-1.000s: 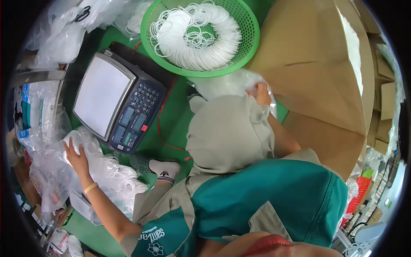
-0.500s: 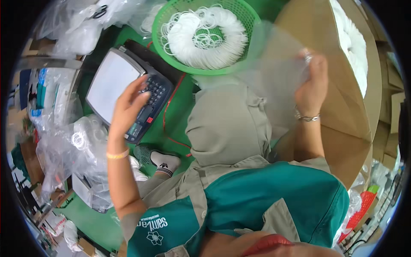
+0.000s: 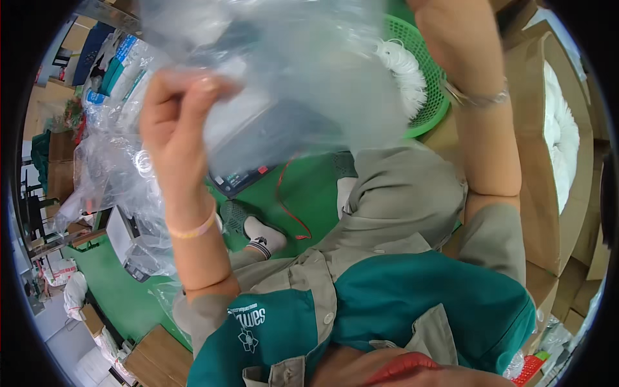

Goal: The recorder is weighing white plastic rings on an electronic scale and packaging them into plastic bags within a manufacturing environment.

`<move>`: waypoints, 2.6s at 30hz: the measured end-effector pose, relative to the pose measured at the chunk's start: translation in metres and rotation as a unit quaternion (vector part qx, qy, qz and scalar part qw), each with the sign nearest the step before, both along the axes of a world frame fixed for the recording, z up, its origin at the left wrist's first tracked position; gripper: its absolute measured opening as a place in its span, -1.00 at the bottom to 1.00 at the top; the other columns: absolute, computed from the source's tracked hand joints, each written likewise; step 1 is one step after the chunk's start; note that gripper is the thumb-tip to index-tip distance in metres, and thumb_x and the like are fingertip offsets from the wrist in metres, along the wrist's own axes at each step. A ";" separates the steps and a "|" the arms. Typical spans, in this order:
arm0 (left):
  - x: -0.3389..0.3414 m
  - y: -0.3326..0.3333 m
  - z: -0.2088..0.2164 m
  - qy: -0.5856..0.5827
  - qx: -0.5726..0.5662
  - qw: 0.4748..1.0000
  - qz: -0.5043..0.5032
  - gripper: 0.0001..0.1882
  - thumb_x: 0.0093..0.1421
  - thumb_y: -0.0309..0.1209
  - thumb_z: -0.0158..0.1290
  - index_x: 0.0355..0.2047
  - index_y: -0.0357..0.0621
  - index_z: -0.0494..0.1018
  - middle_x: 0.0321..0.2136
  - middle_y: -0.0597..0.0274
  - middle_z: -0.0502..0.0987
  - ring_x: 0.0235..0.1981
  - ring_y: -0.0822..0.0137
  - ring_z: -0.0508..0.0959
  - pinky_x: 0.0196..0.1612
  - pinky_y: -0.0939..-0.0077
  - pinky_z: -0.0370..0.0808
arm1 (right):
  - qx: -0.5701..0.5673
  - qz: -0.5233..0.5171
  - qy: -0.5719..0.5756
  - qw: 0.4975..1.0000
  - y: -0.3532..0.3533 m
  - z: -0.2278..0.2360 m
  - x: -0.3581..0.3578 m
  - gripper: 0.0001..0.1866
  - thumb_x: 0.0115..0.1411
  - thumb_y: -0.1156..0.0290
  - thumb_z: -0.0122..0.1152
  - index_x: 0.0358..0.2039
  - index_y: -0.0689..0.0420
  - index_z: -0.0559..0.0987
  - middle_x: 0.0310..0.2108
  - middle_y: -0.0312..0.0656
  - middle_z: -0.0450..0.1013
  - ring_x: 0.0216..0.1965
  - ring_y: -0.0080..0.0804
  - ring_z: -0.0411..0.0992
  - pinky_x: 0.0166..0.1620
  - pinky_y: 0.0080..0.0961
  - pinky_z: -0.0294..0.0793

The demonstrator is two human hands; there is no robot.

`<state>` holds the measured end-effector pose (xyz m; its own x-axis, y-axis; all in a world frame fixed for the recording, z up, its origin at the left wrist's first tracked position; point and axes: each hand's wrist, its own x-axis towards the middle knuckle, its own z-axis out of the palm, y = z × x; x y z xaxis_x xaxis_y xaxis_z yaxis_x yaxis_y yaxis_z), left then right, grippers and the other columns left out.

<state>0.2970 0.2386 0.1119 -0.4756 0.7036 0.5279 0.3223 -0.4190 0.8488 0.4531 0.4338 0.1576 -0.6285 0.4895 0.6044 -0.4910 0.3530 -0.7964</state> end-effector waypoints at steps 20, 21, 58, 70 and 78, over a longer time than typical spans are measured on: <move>0.025 -0.007 0.001 0.214 -0.430 0.875 -0.066 -0.75 -0.12 -0.65 0.02 -0.46 -0.20 0.18 -0.61 0.16 0.24 -0.64 0.28 0.32 -0.58 0.44 0.26 | 0.426 0.158 -0.341 0.823 -0.036 -0.108 -0.037 -0.63 -0.09 0.27 0.18 -0.24 0.12 0.43 -0.51 -0.18 0.43 -0.34 -0.26 0.43 -0.17 -0.42 0.34; 0.025 -0.007 0.003 0.248 -0.433 0.865 -0.052 -0.73 -0.13 -0.71 -0.07 -0.39 -0.19 0.21 -0.49 0.10 0.30 -0.58 0.15 0.37 -0.51 0.37 0.33 | 0.411 0.159 -0.454 0.774 -0.029 -0.112 -0.041 -0.73 -0.06 0.30 0.18 -0.33 0.13 0.47 -0.60 -0.20 0.42 -0.43 -0.35 0.46 -0.27 -0.47 0.40; -0.053 -0.021 -0.068 0.232 -0.555 0.796 0.070 -0.61 -0.15 -0.76 -0.10 -0.30 -0.17 0.47 -0.24 0.04 0.45 -0.33 0.12 0.47 -0.30 0.44 0.42 | 0.068 0.042 -0.549 0.832 0.199 -0.380 -0.093 0.01 -0.39 0.01 0.39 0.04 0.32 0.21 -0.10 0.12 0.33 -0.03 -0.07 0.29 0.03 -0.40 0.24; -0.019 -0.030 -0.043 0.200 -0.500 0.829 0.148 -0.59 -0.10 -0.73 -0.11 -0.20 -0.18 0.43 -0.19 0.17 0.46 -0.46 0.36 0.48 -0.43 0.58 0.41 | 0.207 -0.142 -0.627 0.737 0.135 -0.363 -0.107 -0.09 -0.31 0.23 0.33 0.09 -0.06 0.10 -0.08 -0.04 0.33 -0.09 -0.01 0.33 -0.04 0.17 0.20; -0.012 -0.040 -0.048 0.162 -0.464 0.848 0.198 -0.63 -0.13 -0.66 0.05 -0.23 -0.21 0.44 -0.19 0.15 0.44 -0.51 0.45 0.48 -0.43 0.66 0.40 | 0.221 -0.147 -0.567 0.780 0.150 -0.379 -0.097 -0.38 -0.23 0.34 0.25 -0.05 -0.19 0.32 -0.27 -0.01 0.37 -0.22 -0.06 0.39 -0.19 -0.24 0.40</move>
<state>0.2846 0.1990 0.0641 -0.7071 0.7069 -0.0183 0.5609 0.5764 0.5942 0.3566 0.5837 -0.2211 -0.7818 0.6141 -0.1078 0.5939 0.6810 -0.4283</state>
